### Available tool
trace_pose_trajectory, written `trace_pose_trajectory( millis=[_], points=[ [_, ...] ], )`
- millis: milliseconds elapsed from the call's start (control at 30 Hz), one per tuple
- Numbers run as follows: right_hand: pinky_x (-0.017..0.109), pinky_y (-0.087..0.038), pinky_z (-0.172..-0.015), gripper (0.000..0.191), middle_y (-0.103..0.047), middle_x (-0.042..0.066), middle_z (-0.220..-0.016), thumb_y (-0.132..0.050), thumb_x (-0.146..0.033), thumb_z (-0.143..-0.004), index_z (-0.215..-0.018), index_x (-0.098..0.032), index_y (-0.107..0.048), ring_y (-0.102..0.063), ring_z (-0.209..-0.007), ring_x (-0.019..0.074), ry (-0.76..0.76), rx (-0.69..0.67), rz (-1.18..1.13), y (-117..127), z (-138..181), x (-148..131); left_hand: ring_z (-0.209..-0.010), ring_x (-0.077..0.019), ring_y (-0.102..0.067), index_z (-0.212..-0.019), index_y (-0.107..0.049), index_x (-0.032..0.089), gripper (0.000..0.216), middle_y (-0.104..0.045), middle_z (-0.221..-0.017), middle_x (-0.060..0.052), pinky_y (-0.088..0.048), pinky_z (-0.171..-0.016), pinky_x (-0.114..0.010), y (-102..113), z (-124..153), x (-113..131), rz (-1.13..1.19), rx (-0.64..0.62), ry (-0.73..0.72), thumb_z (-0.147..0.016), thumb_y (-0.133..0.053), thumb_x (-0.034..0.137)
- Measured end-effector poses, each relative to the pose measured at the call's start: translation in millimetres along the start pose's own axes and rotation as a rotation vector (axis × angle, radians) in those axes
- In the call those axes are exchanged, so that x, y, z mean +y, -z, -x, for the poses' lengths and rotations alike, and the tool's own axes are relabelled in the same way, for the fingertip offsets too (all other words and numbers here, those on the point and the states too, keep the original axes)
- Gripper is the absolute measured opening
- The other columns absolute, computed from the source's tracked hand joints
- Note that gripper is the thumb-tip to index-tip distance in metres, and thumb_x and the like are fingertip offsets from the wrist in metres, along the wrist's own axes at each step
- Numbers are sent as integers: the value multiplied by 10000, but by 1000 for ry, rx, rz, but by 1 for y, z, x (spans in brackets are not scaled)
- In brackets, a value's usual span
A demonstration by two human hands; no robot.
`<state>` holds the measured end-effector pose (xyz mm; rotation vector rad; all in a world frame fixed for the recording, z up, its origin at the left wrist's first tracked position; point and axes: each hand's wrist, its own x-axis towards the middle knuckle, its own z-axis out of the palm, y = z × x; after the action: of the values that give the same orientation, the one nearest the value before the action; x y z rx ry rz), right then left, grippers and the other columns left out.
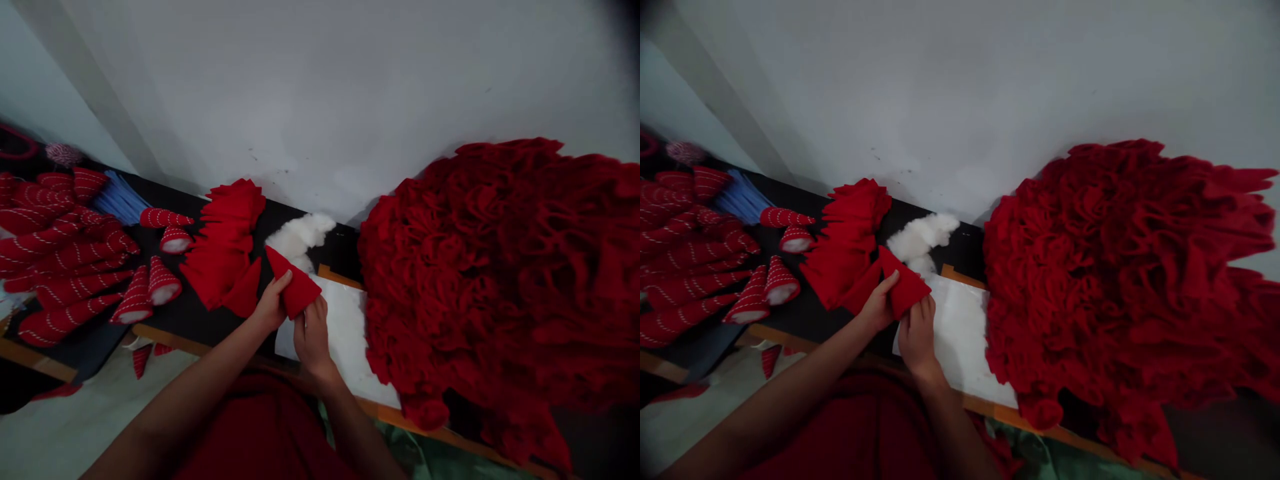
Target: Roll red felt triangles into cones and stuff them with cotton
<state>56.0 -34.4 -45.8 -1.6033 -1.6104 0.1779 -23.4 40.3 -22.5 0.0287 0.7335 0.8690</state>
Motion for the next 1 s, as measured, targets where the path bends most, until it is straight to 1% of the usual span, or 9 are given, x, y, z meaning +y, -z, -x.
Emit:
trace_pose_trajectory(
  millis=[67,167,300,433,533,600,733,867,1000],
  points=[
    [426,-423,-899,373,-538,110,-1126,-364,-133,-834,-1195,-175,-449,-456,-1087,207,-52,7,-54,2,-2,-4,-671,-116,-607,-833,-601,119,135,-649,-760,-45,-472,-735,-225,3,-1,1,24,-1,-5,-744,-573,216],
    [412,-423,-905,340,-534,96,-1142,-380,-165,-848,-1172,-201,-475,-472,-1089,196,-71,112,-79,5,0,-6,-686,-154,-617,-816,-606,104,219,-654,-764,-76,-490,-717,-273,6,-3,5,54,3,36,-774,-531,306],
    [430,-430,-884,281,-555,94,-1070,-410,-139,-828,-1069,-201,-540,-484,-1058,212,23,144,-37,3,2,-2,-626,-154,-605,-767,-601,114,283,-644,-705,-68,-497,-661,-279,4,-2,5,72,-11,69,-775,-516,384],
    [374,-478,-792,225,-573,91,-932,-391,-136,-825,-970,-171,-559,-535,-923,195,-89,121,-90,6,-6,0,-646,-125,-602,-792,-605,122,122,-643,-714,-39,-482,-712,-246,-2,2,1,79,-81,43,-764,-515,200],
    [342,-488,-776,249,-553,102,-1010,-414,-157,-832,-1055,-164,-522,-538,-932,180,-191,197,-169,15,-9,-1,-692,-123,-612,-813,-604,123,105,-655,-761,-40,-474,-736,-237,-2,1,2,35,-101,34,-759,-518,149],
    [337,-482,-790,251,-542,90,-1006,-437,-151,-826,-1055,-183,-533,-526,-950,177,-149,222,-145,19,-7,-2,-688,-141,-617,-816,-606,114,157,-659,-765,-59,-486,-695,-248,-1,-1,4,15,-116,75,-781,-518,239],
    [366,-456,-851,310,-535,91,-1033,-422,-104,-808,-1077,-203,-539,-500,-1001,193,24,146,-16,12,0,-4,-593,-143,-606,-755,-604,90,255,-649,-677,-74,-491,-588,-239,1,-3,1,44,-112,205,-777,-511,327],
    [414,-450,-860,435,-492,140,-1129,-375,-71,-785,-1207,-153,-440,-461,-1058,228,16,116,103,8,-4,-6,-601,-129,-614,-746,-602,94,185,-659,-678,-59,-499,-626,-222,-5,0,-3,120,-57,163,-765,-518,258],
    [411,-449,-845,397,-489,112,-1130,-427,-81,-797,-1166,-215,-486,-469,-1041,218,50,215,98,18,-8,-16,-635,-170,-629,-769,-609,80,280,-667,-709,-90,-512,-624,-265,-9,3,0,109,-74,177,-786,-477,326]
  ],
)
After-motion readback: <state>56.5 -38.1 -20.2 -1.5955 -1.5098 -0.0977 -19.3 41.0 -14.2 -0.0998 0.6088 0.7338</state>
